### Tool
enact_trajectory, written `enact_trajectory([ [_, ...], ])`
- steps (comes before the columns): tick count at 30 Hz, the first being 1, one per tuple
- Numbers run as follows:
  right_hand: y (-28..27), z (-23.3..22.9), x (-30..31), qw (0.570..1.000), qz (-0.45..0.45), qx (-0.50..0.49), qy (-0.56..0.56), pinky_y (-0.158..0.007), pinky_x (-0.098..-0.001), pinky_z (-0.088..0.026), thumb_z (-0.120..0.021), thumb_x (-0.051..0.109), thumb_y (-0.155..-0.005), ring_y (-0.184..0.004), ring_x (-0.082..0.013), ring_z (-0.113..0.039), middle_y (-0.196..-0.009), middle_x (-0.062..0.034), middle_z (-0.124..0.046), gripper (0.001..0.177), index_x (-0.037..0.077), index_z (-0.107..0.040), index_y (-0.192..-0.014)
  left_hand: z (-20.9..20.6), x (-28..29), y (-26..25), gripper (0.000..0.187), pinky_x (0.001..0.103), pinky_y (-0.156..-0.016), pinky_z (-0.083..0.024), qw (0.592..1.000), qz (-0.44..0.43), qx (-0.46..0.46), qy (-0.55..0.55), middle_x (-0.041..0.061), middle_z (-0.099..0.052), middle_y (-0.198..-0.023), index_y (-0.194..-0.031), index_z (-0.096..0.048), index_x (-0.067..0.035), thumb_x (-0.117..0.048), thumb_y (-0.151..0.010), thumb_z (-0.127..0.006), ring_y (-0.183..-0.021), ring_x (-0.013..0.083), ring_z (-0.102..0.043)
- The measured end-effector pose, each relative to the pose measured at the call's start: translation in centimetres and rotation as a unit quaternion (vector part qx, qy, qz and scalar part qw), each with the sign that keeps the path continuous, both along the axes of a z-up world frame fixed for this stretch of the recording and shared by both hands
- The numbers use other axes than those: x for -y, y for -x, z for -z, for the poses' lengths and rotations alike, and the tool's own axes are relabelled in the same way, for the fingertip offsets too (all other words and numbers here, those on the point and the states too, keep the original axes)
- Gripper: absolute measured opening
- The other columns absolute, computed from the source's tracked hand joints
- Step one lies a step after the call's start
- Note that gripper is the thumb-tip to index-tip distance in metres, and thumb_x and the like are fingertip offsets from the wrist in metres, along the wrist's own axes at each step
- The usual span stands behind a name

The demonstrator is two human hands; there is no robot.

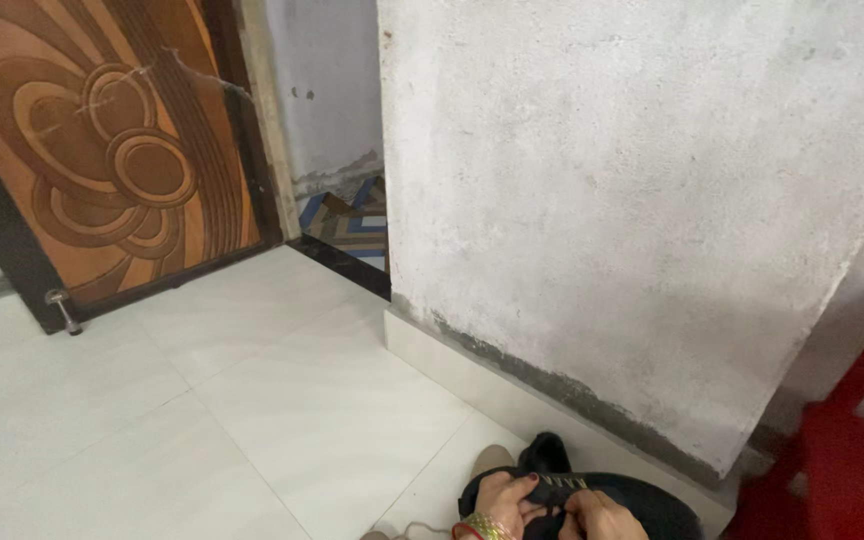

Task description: The person unlaces a beige sneaker and then a black sneaker, removing the laces completely. They then re-lace the black sneaker by threading the laces through the eyelets and tying them.

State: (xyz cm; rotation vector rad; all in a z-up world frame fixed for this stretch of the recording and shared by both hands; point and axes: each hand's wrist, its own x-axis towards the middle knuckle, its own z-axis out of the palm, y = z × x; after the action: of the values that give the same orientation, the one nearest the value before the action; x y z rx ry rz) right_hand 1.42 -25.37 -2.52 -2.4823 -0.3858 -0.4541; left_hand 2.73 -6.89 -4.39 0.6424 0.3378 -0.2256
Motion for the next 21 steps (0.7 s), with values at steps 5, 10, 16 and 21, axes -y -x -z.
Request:
enact_trajectory([
  [5,1.1,-3.8,1.3,0.981,-0.026,-0.183,-0.058,-0.070,-0.0296,-0.061,-0.074,0.012,-0.076,-0.070,-0.0158,-0.081,-0.074,-0.0089,-0.079,0.023,0.006,-0.074,-0.098,-1.8,-0.7,0.4,0.015,0.040,-0.064,-0.062,0.995,0.021,0.083,-0.052,0.021,-0.074,-0.090,-0.096,-0.062,0.008,-0.005,-0.096,-0.068,-0.073,0.0322,-0.075],
  [10,1.4,-4.4,2.4,0.941,-0.103,-0.259,-0.193,-0.059,-0.0316,-0.048,-0.062,0.007,-0.087,-0.062,-0.0144,-0.057,-0.072,-0.0062,-0.059,0.012,-0.003,-0.068,-0.089,-4.9,-1.4,0.6,0.015,0.042,-0.070,-0.066,0.994,0.037,0.086,-0.051,0.022,-0.074,-0.089,-0.095,-0.060,0.009,-0.005,-0.097,-0.064,-0.075,0.0310,-0.076],
  [16,1.1,-6.8,1.2,0.946,-0.035,-0.310,-0.089,-0.067,-0.0323,-0.053,-0.063,0.022,-0.097,-0.069,-0.0169,-0.065,-0.073,-0.0103,-0.065,0.025,0.001,-0.069,-0.086,-4.6,-0.1,1.4,0.016,0.042,-0.067,-0.065,0.989,0.015,0.102,-0.103,0.020,-0.071,-0.092,-0.095,-0.054,0.003,-0.010,-0.098,-0.063,-0.076,0.0306,-0.076],
  [21,2.3,-6.1,-0.4,0.954,-0.114,-0.268,-0.069,-0.072,-0.0290,-0.053,-0.064,0.021,-0.092,-0.076,-0.0123,-0.067,-0.083,-0.0033,-0.071,0.018,0.007,-0.074,-0.098,-2.7,-1.6,1.2,0.028,0.038,-0.061,-0.061,0.976,-0.004,0.102,-0.193,0.011,-0.067,-0.095,-0.096,-0.049,-0.001,-0.021,-0.099,-0.067,-0.076,0.0292,-0.074],
])
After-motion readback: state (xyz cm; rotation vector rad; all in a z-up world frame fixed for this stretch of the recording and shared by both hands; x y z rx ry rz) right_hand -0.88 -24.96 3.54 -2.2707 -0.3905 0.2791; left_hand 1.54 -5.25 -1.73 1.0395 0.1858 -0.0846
